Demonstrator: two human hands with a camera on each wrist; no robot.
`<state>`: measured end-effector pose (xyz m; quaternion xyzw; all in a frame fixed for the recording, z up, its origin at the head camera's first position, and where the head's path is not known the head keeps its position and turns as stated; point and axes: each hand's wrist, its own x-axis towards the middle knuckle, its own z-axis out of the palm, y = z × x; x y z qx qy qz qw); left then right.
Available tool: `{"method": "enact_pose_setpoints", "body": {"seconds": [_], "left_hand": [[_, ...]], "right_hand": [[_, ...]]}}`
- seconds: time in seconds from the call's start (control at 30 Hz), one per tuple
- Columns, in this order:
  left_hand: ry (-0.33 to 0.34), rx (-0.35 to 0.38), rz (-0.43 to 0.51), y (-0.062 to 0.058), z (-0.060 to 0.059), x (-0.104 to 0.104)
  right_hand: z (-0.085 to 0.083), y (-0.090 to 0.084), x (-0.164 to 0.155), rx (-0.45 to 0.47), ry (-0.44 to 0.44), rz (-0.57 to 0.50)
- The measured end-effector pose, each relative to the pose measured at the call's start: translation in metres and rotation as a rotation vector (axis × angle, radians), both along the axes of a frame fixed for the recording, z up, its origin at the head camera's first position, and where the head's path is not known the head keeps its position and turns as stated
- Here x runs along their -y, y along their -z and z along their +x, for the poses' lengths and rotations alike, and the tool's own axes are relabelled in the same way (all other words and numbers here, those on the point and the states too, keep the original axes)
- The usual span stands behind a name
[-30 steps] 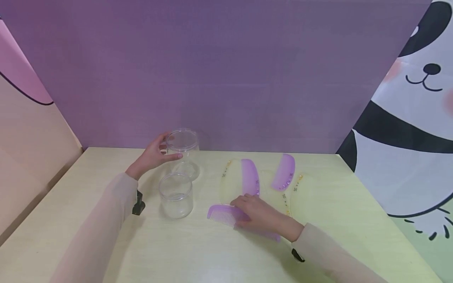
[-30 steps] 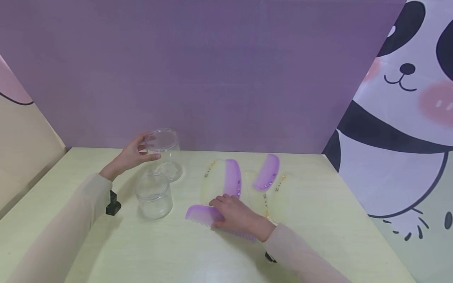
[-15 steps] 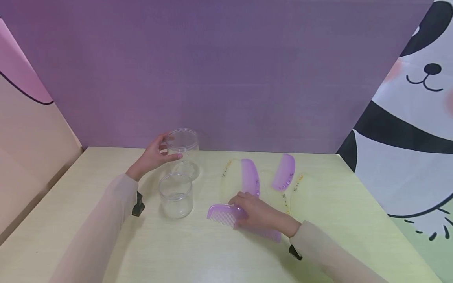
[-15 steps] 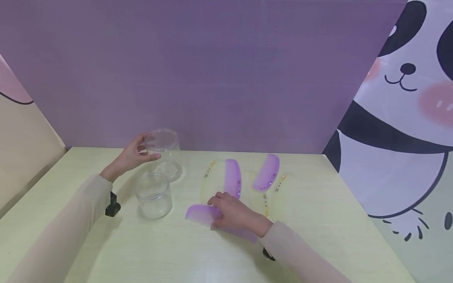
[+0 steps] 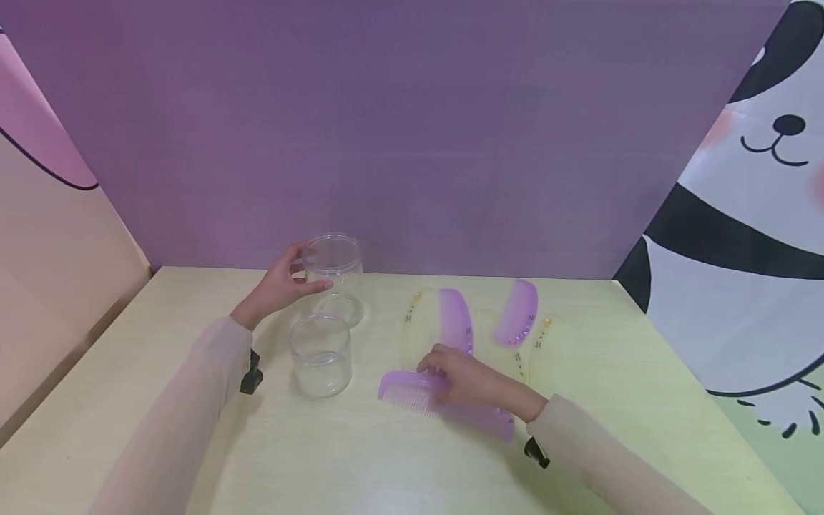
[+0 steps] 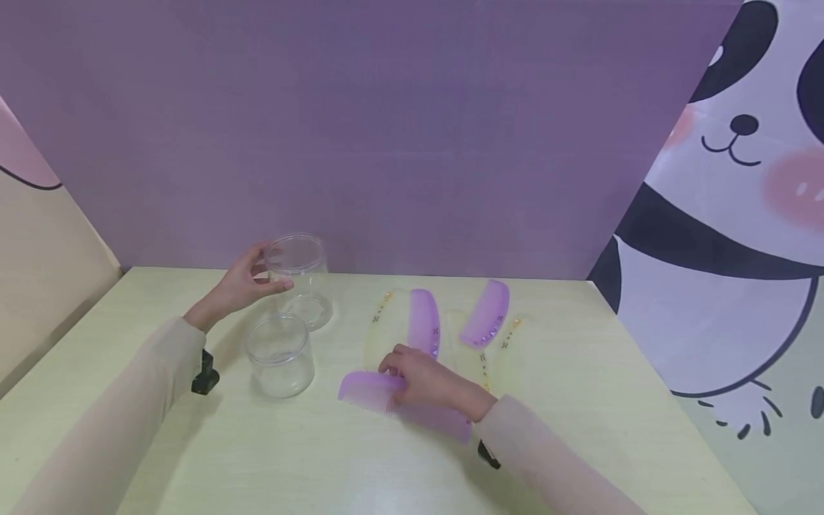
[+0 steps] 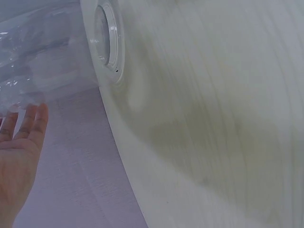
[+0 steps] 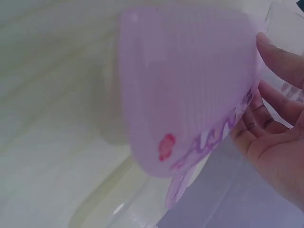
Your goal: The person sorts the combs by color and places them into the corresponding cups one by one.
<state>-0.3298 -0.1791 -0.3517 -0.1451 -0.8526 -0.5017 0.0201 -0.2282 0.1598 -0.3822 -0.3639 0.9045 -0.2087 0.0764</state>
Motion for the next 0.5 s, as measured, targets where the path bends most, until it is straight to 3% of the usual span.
{"method": "enact_pose_setpoints", "body": {"seconds": [0.27,0.43,0.5], "left_hand": [[0.019,-0.002,0.003,0.001,0.0,0.0],[0.028,0.013,0.001,-0.014,0.014,-0.006],[0.027,0.013,0.0,-0.015,0.014,-0.005]], "right_hand": [[-0.006,-0.002,-0.004,0.086,-0.026,-0.087],[-0.01,-0.002,-0.004,0.142,-0.036,-0.117],[-0.011,-0.002,-0.004,0.152,-0.045,-0.124]]}}
